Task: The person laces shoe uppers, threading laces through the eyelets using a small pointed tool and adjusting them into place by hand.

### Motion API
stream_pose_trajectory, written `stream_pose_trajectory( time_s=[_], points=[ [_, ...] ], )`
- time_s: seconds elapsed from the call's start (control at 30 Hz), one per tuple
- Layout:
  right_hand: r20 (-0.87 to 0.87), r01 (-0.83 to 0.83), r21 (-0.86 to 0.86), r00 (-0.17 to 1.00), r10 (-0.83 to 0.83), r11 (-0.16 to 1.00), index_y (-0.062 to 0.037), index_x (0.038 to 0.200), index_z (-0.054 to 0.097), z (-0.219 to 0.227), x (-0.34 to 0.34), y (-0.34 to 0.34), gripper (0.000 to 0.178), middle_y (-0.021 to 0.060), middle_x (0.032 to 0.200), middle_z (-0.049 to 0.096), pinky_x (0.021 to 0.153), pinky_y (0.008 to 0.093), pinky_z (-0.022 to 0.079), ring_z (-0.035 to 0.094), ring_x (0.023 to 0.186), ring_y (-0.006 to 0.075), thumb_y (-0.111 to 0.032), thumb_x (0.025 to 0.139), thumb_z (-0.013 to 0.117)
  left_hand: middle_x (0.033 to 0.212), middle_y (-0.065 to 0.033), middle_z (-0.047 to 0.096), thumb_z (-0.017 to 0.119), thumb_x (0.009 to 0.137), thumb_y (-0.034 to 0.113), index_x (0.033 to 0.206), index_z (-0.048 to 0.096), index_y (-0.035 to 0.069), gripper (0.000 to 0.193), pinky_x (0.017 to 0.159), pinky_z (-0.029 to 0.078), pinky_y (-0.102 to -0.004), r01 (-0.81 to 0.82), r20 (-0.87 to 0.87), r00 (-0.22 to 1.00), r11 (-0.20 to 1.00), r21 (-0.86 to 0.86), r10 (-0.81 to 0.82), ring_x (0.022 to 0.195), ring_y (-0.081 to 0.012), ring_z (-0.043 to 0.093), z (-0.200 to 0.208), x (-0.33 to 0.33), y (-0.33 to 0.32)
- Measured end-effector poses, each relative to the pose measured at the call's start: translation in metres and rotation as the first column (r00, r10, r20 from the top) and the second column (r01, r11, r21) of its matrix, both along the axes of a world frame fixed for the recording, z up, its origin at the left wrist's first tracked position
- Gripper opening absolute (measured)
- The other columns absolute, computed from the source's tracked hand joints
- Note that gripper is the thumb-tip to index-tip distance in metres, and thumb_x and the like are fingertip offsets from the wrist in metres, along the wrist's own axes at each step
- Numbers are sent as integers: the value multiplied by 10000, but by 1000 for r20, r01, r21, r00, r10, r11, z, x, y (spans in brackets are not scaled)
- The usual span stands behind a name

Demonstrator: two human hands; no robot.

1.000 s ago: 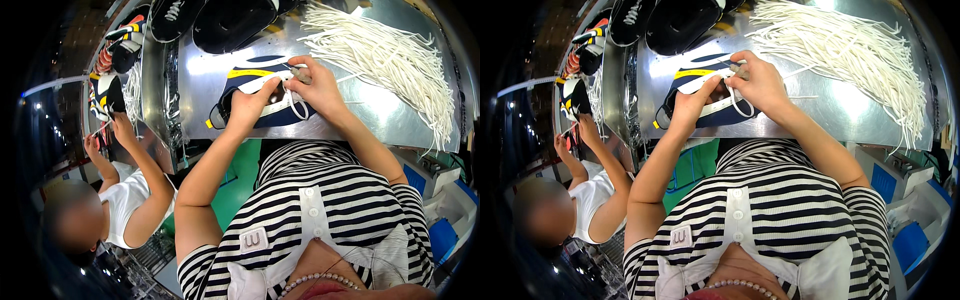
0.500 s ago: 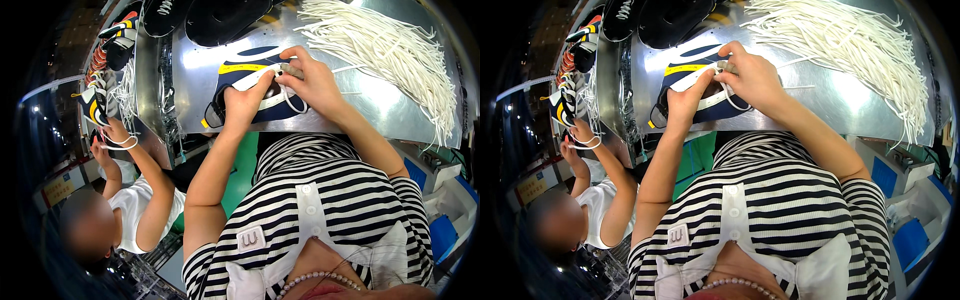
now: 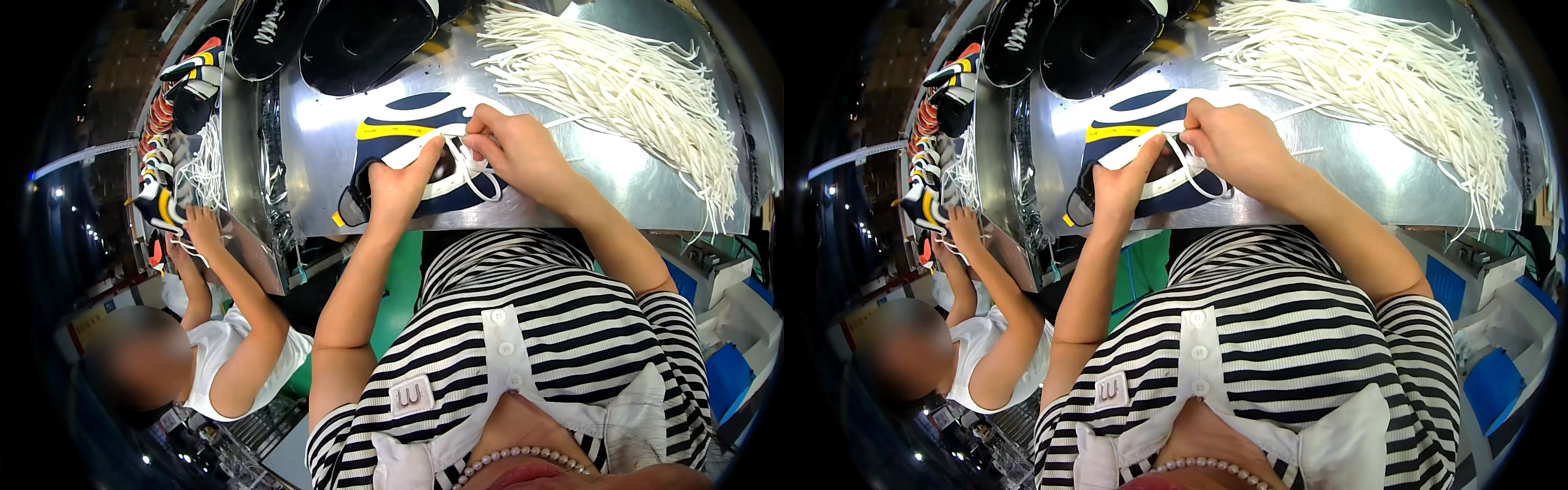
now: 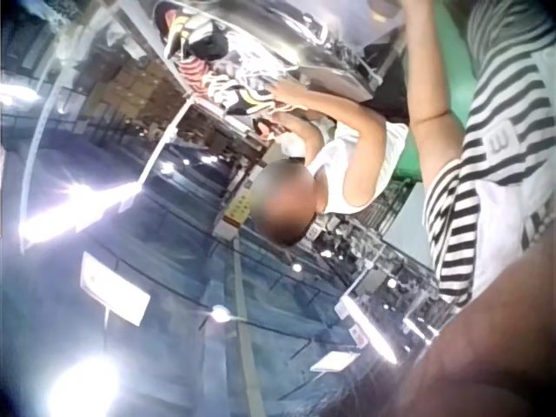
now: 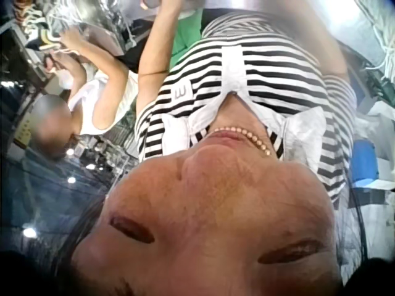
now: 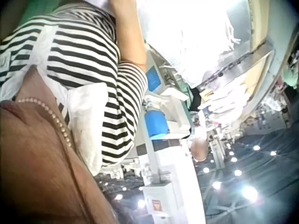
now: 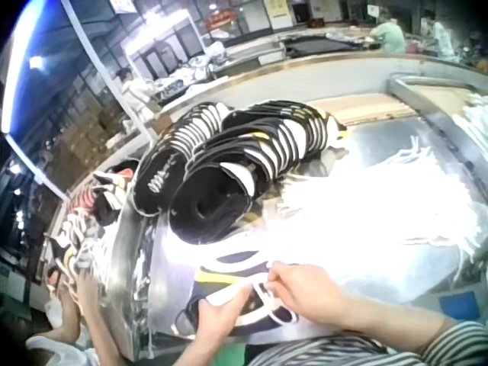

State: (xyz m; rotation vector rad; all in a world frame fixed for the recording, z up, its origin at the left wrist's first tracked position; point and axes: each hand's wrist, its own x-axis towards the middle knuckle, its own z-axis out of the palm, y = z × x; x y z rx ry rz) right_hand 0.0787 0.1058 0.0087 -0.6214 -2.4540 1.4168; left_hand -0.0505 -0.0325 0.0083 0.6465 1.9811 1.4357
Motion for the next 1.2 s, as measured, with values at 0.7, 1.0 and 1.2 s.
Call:
stream_pose_trajectory(
  time_s=[0.7,1.0,1.2],
  points=[
    [-262,24,-29,965,-31,999,-56,1118,559,-29,-29,11,209,129,772,646,662,341,488,655,714,252,-194,962,543,984,-22,622,746,813,72,1121,606,39,340,760,452,-257,58,320,947,988,-144,-9,860,-111,564,21,-19,11],
    [-228,329,103,926,-300,939,-45,1094,543,-39,-42,4,215,176,731,656,635,451,498,647,690,371,-213,960,545,862,-2,562,703,798,99,942,605,20,191,643,374,-224,46,691,707,985,166,-149,718,-110,492,85,-21,-30],
    [-273,346,173,916,-293,922,-39,1090,537,-42,-46,-2,221,183,756,660,634,439,498,649,711,367,-218,961,549,957,-68,599,584,825,-71,1188,517,-1,375,776,493,-249,-232,453,859,607,760,-238,878,-153,583,141,-52,-113]
  ],
)
